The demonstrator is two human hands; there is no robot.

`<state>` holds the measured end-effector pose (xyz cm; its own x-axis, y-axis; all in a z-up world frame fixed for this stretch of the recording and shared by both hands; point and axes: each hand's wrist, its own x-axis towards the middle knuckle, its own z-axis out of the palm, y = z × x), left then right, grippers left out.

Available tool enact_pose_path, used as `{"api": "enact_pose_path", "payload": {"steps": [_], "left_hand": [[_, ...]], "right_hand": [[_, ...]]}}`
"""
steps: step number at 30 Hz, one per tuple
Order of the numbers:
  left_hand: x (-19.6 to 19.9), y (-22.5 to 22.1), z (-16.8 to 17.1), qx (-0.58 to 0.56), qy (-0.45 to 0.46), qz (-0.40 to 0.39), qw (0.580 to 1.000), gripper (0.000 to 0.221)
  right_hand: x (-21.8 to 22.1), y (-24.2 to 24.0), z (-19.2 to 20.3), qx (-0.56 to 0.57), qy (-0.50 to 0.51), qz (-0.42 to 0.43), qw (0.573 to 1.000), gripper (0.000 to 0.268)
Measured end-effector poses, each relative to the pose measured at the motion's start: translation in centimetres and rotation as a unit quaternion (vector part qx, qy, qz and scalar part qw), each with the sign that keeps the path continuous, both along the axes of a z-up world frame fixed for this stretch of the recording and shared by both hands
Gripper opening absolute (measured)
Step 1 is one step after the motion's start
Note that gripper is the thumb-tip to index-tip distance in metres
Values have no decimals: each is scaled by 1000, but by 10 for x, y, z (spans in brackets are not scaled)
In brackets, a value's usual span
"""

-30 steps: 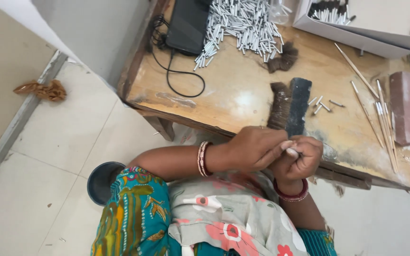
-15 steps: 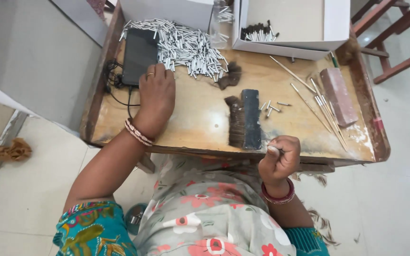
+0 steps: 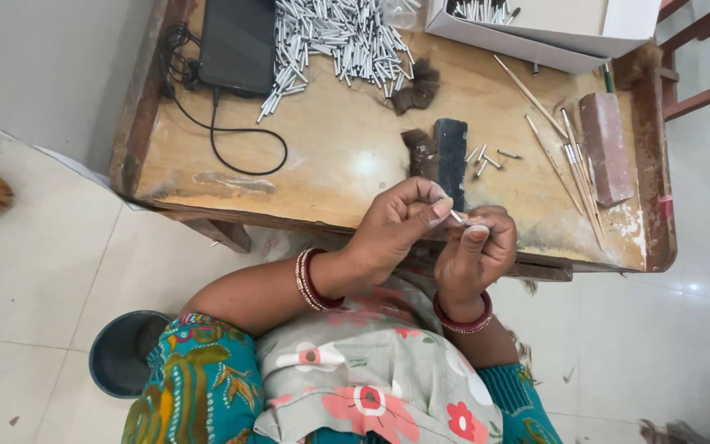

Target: Assembling small brushes by inserting bristles into silver ferrules and attaching them to wooden handles.

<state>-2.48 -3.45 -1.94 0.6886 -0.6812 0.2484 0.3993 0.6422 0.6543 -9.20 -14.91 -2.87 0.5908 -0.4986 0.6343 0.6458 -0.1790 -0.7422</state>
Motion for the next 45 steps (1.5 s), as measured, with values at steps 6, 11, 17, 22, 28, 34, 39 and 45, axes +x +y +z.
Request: {"api": "enact_pose_path", "payload": {"steps": [6, 11, 17, 22, 28, 34, 39, 45], "left_hand": [[-11, -2, -3, -15, 114, -43, 992, 16], [-20, 1, -5, -33, 151, -55, 986, 15], [-25, 10, 0, -23, 77, -17, 997, 15], [-25, 10, 0, -15, -47, 74, 996, 13], [-27, 9, -1, -4, -45, 60, 997, 10], [-31, 11, 2, -21, 2, 62, 998, 8], [-36, 10, -8, -18, -20, 70, 997, 8], [-30, 8, 4, -21, -25, 77, 997, 10]], "right_hand": [[5, -1, -6, -41, -33, -61, 997, 36], [-7, -2, 9, -167, -23, -167, 971, 37], [-32, -7, 51, -385, -9, -220, 896, 25], [-36, -4, 75, -393, 82, -148, 904, 35], [-41, -20, 44, -322, 47, -161, 932, 17], [-38, -12, 53, -300, 46, -119, 945, 31], [-41, -11, 42, -294, 64, -133, 944, 17], [-32, -14, 44, -297, 46, -102, 948, 17]]}}
